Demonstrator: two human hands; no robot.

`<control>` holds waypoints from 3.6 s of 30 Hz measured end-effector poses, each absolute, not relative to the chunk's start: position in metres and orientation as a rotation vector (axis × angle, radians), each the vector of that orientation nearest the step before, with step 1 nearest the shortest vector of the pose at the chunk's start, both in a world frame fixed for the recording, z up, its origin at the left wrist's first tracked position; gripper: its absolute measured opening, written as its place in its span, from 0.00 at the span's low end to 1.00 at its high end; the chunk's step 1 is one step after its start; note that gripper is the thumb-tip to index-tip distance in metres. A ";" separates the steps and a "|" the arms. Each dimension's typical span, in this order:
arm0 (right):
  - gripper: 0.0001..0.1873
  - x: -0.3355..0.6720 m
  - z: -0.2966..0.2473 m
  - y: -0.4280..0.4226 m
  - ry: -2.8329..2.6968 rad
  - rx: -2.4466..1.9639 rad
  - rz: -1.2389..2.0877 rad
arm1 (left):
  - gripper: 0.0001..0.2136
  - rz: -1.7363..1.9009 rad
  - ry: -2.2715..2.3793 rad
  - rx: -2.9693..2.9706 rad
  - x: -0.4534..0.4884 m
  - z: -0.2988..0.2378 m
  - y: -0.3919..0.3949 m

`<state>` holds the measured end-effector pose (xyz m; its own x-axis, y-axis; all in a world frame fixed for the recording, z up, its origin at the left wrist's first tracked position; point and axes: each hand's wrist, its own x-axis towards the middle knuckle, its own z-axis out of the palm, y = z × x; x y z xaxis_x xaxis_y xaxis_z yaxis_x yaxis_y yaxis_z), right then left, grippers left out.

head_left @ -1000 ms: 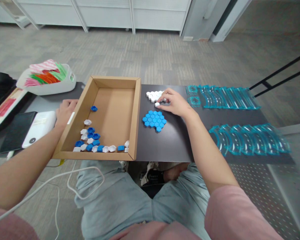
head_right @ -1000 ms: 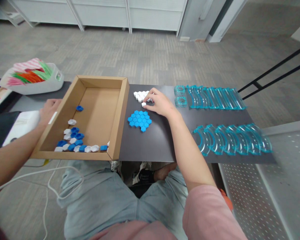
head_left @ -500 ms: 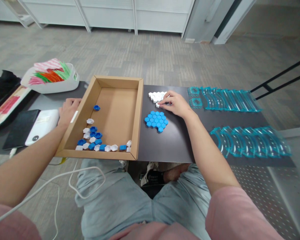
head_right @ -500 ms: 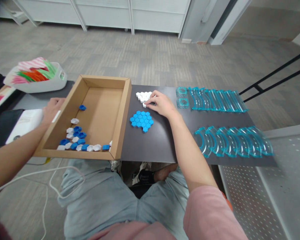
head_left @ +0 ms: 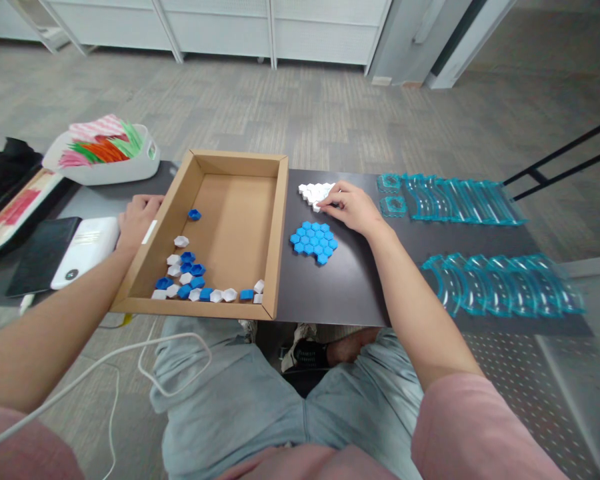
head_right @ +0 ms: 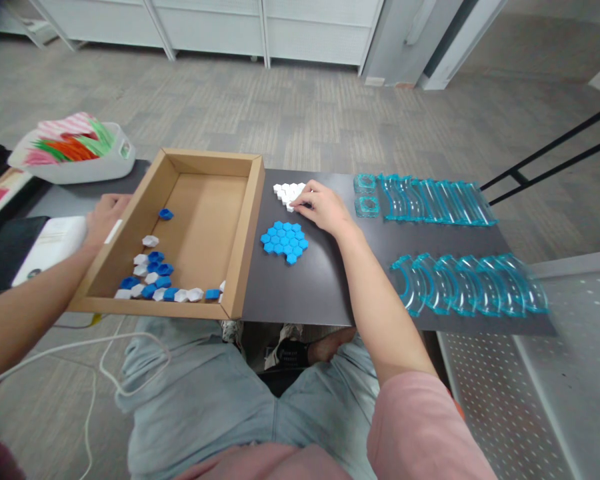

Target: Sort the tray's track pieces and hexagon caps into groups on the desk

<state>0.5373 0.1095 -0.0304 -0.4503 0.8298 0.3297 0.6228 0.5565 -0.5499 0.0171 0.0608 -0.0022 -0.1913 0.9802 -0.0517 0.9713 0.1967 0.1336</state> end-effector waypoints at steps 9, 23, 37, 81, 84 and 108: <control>0.09 0.536 -0.028 0.108 -2.196 -1.195 0.507 | 0.28 0.058 2.318 1.932 0.019 0.000 0.062; 0.10 0.535 -0.025 0.107 -2.180 -1.224 0.496 | 0.28 0.109 2.327 1.899 0.025 0.005 0.059; 0.09 0.534 -0.007 0.094 -2.149 -1.228 0.348 | 0.28 0.165 2.272 1.930 0.024 0.004 0.054; 0.17 0.389 0.068 0.061 -1.884 -0.859 0.889 | 0.25 0.224 2.200 1.984 0.023 0.003 0.050; 0.20 0.459 0.038 0.096 -1.531 -0.987 0.845 | 0.25 0.203 2.215 1.966 0.024 0.006 0.050; 0.16 0.519 -0.019 0.125 -1.782 -1.420 0.379 | 0.26 0.106 2.320 2.002 0.003 -0.019 0.064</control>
<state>0.5189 0.1247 -0.0191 -0.0412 0.9151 0.4012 0.6725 0.3224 -0.6662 0.0026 0.0641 -0.0186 -0.1455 0.9893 -0.0120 0.9840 0.1459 0.1017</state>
